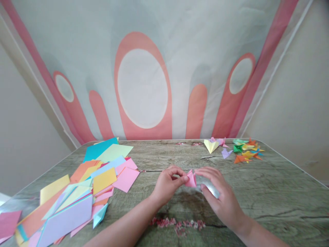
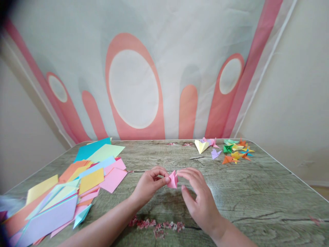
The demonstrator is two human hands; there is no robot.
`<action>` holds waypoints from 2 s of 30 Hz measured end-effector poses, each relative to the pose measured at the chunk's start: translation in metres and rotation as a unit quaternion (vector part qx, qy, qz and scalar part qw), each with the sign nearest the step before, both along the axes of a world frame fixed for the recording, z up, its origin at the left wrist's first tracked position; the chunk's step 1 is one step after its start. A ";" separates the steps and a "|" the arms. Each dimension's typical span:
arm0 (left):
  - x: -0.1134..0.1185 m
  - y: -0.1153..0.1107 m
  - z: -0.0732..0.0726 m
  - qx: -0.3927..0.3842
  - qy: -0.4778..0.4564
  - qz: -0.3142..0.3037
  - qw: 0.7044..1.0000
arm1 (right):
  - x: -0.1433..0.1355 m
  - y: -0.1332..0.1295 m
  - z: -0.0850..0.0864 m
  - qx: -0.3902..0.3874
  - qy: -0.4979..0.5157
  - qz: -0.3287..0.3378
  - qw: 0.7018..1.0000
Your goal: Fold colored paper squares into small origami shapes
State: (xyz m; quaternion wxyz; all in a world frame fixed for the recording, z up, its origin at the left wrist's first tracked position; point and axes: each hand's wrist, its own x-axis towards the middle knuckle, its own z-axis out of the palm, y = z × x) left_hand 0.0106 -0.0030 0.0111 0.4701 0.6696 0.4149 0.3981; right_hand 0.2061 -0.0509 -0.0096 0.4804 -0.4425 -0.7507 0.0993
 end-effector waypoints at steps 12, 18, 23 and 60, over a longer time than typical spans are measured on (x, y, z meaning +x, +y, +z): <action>0.004 -0.002 -0.010 -0.153 -0.128 -0.047 0.979 | -0.001 0.001 -0.005 -0.005 -0.049 0.030 0.998; 0.006 -0.005 -0.008 -0.171 -0.154 -0.061 0.971 | -0.005 -0.005 0.002 -0.062 -0.014 0.043 0.997; 0.006 -0.004 -0.012 -0.153 -0.137 -0.050 0.977 | -0.008 -0.007 0.009 -0.239 0.052 0.067 0.967; 0.013 -0.024 0.005 0.076 0.026 -0.002 0.997 | -0.010 -0.004 0.003 -0.358 0.184 0.122 0.907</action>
